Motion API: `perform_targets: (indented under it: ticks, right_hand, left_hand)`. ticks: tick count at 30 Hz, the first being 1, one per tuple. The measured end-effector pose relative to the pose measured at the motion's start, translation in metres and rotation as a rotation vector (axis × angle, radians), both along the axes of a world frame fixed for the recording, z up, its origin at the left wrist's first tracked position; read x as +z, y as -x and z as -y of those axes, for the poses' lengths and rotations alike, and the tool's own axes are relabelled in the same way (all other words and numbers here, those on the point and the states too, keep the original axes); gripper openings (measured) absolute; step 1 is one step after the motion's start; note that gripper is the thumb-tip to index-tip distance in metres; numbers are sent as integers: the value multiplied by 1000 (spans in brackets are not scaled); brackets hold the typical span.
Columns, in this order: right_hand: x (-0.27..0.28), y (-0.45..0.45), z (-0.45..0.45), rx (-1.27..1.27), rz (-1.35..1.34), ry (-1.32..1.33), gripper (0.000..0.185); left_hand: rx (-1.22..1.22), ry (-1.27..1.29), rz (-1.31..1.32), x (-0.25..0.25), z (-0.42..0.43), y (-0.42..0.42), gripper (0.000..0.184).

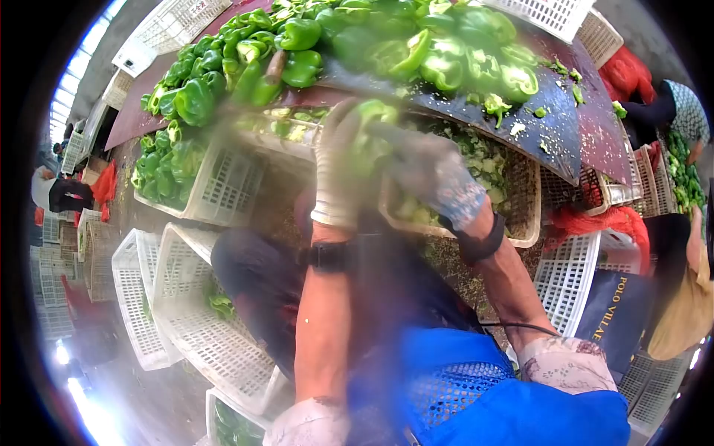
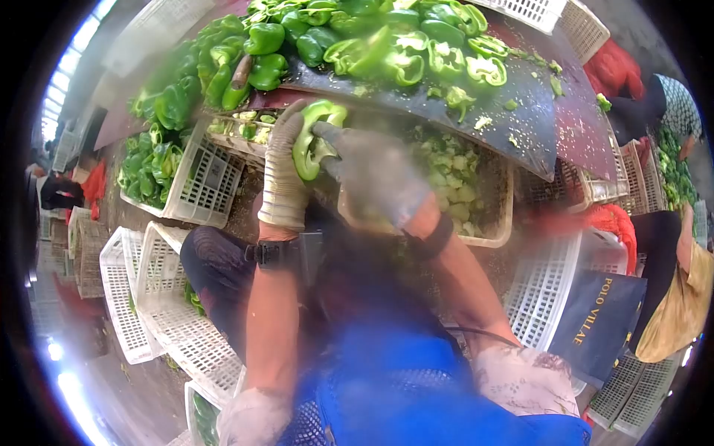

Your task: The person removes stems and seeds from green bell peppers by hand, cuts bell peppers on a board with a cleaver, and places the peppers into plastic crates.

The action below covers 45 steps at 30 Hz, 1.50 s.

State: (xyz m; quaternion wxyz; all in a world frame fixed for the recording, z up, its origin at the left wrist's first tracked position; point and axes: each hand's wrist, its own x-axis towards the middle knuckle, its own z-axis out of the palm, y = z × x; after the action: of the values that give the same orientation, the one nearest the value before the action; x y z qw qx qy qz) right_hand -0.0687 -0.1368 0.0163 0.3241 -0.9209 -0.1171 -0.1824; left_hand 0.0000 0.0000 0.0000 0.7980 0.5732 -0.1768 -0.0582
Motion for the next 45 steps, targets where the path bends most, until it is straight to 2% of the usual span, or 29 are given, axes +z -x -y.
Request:
perform_targets:
  ticks: [2,5,6,8,10,12,14,15,16,19,21,22,25,26,28,29,30,32,33,34,35,36,37,38,39,40,42,44,45]
  right_hand:
    - [-3,-9,-2,53,-50,89,38]
    - [-34,-13,26,201,-133,-100,35]
    - [-38,-14,24,217,-128,-122,33]
    - [-27,-5,16,148,-46,42,29]
    - [-25,7,20,107,161,-59,30]
    - [-15,17,24,-88,160,-77,32]
    - [20,33,24,-444,-70,-13,36]
    - [18,30,24,-375,123,37,32]
    - [15,23,24,-297,317,88,27]
    - [-1,10,6,-269,376,204,17]
    - [-18,-12,2,-360,270,392,13]
    - [-16,-12,6,-340,134,367,11]
    - [-14,-13,9,-355,58,-188,14]
    - [-13,-11,7,-326,47,-195,12]
    - [-5,-2,-2,-246,13,-214,17]
    - [-3,-1,-3,-199,-5,-123,17]
    - [3,2,-2,-157,-20,5,18]
    - [13,2,-4,-118,16,234,19]
    - [15,7,-8,-122,75,270,19]
    - [22,9,-20,-138,288,129,13]
    - [32,23,-28,-161,332,190,8]
    - [32,28,-32,-186,266,115,11]
    - [34,34,-35,-159,279,-20,17]
    - [39,39,-34,-149,363,40,20]
    - [44,44,-28,-154,446,102,24]
    - [41,47,-17,-190,405,123,26]
    - [19,53,11,-293,337,127,33]
    - [-15,61,33,-311,243,74,40]
    - [-27,68,44,-276,173,34,43]
  left_hand:
    - [-6,20,-96,13,-3,8,35]
    - [-125,139,-324,12,11,16,34]
    - [-119,124,-276,6,9,9,35]
    - [-34,-68,59,-23,9,-9,34]
    - [-70,-58,-42,-8,5,-5,33]
    - [-105,23,-164,6,2,-1,33]
    - [-119,101,-271,4,4,-1,34]
    - [-122,141,-325,3,5,-1,34]
    - [-138,125,-288,-2,7,-8,34]
    - [-86,90,-172,-12,14,0,37]
    - [-47,-51,30,-11,17,4,39]
    - [-41,-191,183,-11,13,3,37]
    - [-72,-174,101,-6,12,7,38]
    - [-92,-139,59,-6,11,6,38]
    - [-174,276,-396,-9,15,1,38]
    - [-70,-111,157,-33,20,-12,34]
    - [27,-171,336,-37,23,-10,32]
    - [-137,172,-198,-9,19,11,30]
    - [-107,207,-250,-3,16,13,29]
    - [-42,152,-156,3,15,18,29]
    - [41,78,-52,6,12,22,29]
    - [102,32,6,13,6,22,30]
    - [98,185,-249,35,0,22,27]
    - [48,475,-298,51,-12,19,25]
    - [-11,350,-183,58,-40,18,30]
    - [-59,233,-59,91,-80,26,35]
    - [237,129,-129,121,-141,39,38]
    - [476,-260,54,126,-226,37,62]
    - [572,-481,104,139,-255,54,64]
